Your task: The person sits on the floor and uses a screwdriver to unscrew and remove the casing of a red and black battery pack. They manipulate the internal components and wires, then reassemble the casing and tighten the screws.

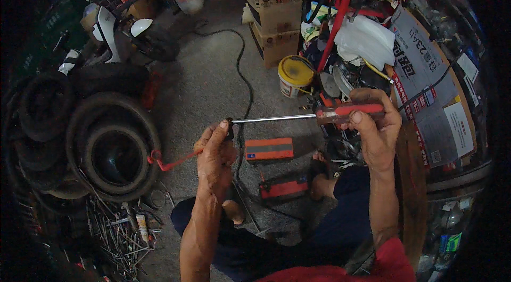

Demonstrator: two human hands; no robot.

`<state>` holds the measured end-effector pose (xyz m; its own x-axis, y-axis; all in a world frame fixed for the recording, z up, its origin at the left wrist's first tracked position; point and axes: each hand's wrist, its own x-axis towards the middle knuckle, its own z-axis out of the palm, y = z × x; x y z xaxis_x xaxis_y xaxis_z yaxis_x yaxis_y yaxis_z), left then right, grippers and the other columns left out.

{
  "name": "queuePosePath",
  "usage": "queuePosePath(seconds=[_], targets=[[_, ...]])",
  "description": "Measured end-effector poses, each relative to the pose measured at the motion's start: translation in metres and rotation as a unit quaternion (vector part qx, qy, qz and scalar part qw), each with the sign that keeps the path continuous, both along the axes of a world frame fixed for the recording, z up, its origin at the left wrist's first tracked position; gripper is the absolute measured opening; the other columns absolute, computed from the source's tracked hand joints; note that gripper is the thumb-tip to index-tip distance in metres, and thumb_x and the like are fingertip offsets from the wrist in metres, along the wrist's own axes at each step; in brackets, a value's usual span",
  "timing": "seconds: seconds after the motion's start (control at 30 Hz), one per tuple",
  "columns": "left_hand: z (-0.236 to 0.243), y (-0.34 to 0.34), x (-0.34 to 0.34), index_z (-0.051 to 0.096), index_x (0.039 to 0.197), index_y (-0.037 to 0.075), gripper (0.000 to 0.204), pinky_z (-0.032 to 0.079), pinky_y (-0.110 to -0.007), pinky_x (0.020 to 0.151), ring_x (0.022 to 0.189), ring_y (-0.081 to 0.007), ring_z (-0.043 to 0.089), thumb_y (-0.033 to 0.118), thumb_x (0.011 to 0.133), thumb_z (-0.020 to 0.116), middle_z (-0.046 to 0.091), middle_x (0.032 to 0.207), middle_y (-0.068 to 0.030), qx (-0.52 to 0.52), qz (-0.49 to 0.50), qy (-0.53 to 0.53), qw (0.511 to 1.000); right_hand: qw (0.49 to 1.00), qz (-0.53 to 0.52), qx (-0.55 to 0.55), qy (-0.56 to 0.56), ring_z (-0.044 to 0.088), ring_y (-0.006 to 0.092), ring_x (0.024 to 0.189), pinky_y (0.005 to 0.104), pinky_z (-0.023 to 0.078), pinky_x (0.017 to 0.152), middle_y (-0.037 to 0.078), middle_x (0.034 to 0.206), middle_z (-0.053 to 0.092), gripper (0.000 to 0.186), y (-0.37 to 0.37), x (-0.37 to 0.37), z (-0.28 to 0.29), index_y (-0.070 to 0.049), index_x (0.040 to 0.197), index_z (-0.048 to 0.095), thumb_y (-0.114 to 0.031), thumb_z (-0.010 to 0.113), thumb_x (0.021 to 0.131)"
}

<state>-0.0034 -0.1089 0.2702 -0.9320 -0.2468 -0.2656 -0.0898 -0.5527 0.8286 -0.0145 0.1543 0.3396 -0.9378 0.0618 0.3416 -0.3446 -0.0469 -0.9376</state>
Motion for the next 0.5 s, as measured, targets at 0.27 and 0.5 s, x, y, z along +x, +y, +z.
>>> queuePosePath(seconds=[0.27,0.5], targets=[[-0.006,0.004,-0.007,0.061,0.077,0.007,0.021,0.023,-0.022,0.044,0.049,-0.0024,0.034,0.025,0.087,0.068,0.045,0.060,0.0060,-0.241,0.082,0.031,0.967,0.984,-0.129,0.029,0.119,0.064,0.0173,0.082,0.0310,0.053,0.074,0.012,0.092,0.066,0.029,0.003,0.026,0.003,0.003,0.103,0.058,-0.012,0.069,0.081],[0.001,0.028,0.005,0.066,0.082,0.003,0.024,0.031,-0.023,0.047,0.054,-0.0045,0.041,0.026,0.086,0.069,0.053,0.064,0.0031,-0.207,-0.103,-0.032,0.972,0.990,-0.074,0.041,-0.115,0.052,0.0052,0.052,0.0226,0.040,0.044,0.000,0.068,0.059,0.011,-0.015,0.035,-0.002,-0.006,0.088,0.060,-0.011,0.068,0.084]])
